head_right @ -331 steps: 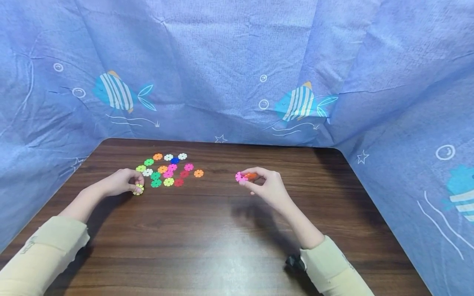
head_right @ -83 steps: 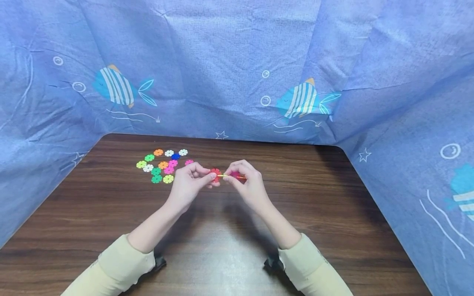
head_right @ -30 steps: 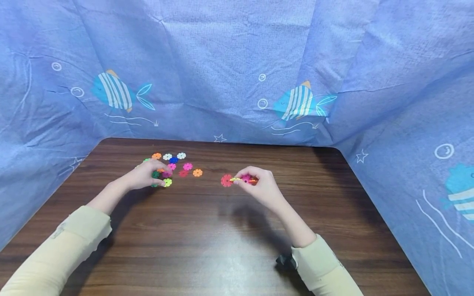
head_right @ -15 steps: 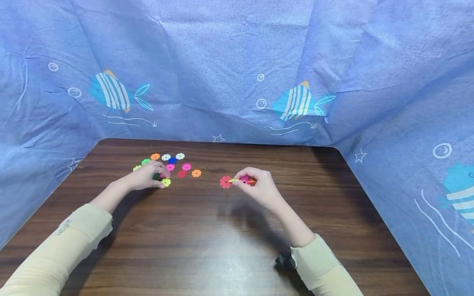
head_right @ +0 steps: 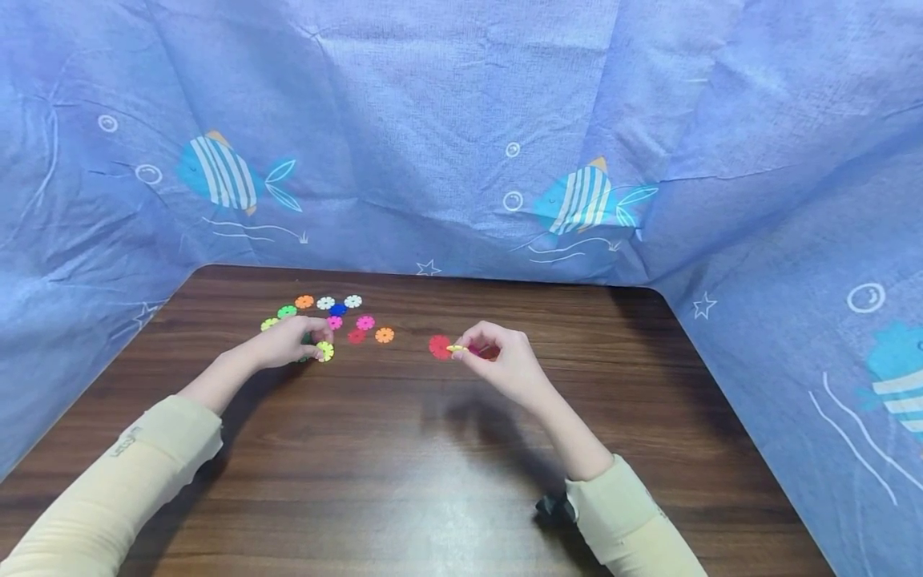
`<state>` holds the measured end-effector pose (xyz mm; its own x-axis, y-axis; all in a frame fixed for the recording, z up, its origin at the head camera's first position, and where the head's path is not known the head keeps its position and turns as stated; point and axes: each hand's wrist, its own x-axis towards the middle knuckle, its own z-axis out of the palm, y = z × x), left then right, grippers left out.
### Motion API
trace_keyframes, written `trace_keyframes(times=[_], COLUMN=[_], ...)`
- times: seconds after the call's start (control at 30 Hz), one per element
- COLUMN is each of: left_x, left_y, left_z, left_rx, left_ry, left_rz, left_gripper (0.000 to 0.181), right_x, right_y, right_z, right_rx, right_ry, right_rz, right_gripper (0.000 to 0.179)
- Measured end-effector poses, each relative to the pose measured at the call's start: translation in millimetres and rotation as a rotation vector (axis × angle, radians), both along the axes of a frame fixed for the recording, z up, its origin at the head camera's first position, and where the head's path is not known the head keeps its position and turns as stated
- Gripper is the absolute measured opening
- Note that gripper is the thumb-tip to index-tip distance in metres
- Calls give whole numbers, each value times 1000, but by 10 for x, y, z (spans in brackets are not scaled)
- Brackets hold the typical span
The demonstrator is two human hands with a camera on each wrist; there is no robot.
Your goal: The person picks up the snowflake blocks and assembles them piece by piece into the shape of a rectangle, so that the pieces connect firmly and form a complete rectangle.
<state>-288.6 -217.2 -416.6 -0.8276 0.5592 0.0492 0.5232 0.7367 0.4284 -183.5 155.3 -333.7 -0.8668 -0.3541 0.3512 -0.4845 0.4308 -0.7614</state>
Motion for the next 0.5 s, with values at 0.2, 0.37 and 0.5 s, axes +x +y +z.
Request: trace_keyframes(times=[0.2, 0.37, 0.5], left_x=[35, 80, 134], left_y=[50, 116, 192], left_z=[32, 104, 191], left_rx=[81, 149, 186], left_ry=[1, 8, 46], left_rz=[49, 94, 121], left_gripper=[9, 8, 7], right_x=[-7, -14, -13], right_y=[-8, -13, -15], right_z=[-2, -7, -5], right_rx=[26, 59, 56], right_ry=[7, 18, 4], right_rz=[5, 7, 19], right_gripper=[10, 13, 14])
